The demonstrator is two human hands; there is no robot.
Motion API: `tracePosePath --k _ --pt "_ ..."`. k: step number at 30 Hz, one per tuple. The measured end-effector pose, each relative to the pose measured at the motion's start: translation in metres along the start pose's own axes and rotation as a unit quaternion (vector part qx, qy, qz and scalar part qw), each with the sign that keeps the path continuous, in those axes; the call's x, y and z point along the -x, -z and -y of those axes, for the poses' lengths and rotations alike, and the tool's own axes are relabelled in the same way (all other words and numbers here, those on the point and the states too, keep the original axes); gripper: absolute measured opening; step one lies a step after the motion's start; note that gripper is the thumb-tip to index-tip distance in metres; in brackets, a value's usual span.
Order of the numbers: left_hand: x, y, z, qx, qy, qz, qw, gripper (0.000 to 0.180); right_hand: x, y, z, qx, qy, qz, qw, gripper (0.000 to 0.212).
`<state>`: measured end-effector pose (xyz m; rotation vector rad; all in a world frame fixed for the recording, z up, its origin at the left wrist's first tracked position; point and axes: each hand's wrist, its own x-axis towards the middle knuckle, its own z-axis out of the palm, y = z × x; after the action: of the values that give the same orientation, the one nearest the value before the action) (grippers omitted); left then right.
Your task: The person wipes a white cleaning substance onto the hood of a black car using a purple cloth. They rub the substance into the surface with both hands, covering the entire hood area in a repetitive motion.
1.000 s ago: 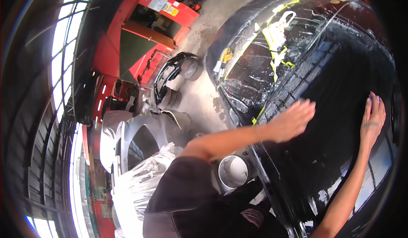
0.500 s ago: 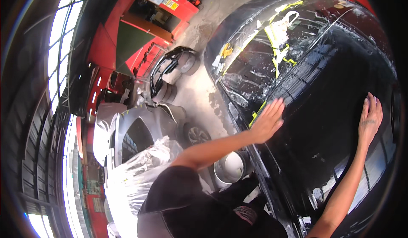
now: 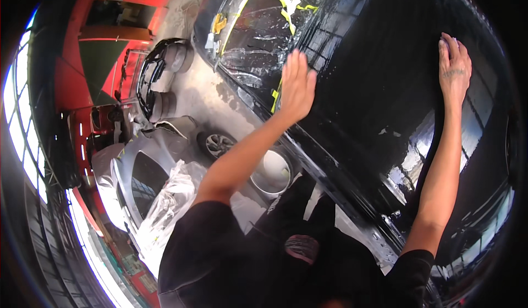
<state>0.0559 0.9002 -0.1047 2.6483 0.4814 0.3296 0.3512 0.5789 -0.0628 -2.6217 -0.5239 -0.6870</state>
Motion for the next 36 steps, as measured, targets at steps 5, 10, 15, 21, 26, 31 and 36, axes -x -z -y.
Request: tracePosePath --k 5,10,15,21,26,31,36 --pt "-0.076 -0.007 -0.007 0.004 -0.095 0.005 0.995 0.064 -0.001 0.008 0.015 -0.027 -0.017 0.014 0.999 0.037" --pt "0.071 0.025 0.025 0.018 -0.138 0.092 0.986 0.066 0.004 0.016 -0.001 -0.003 0.004 0.003 1.0 0.036" --pt "-0.12 -0.008 -0.004 0.014 -0.177 0.079 0.981 0.065 0.0 0.018 0.027 -0.02 0.016 -0.022 0.999 0.032" --pt "-0.148 -0.026 -0.012 0.015 -0.198 0.074 0.977 0.07 -0.004 0.024 0.025 -0.028 0.002 -0.017 0.999 0.032" --pt "0.033 0.032 0.026 -0.008 -0.194 0.163 0.967 0.07 0.002 0.028 0.027 -0.004 -0.005 -0.015 1.0 0.03" --pt "-0.192 -0.022 -0.015 0.027 -0.255 0.104 0.961 0.064 0.0 0.026 0.032 -0.009 -0.001 -0.007 1.0 0.03" --pt "-0.305 -0.056 -0.041 0.007 -0.197 0.053 0.979 0.067 -0.006 0.024 0.039 -0.042 -0.008 -0.014 0.999 0.03"
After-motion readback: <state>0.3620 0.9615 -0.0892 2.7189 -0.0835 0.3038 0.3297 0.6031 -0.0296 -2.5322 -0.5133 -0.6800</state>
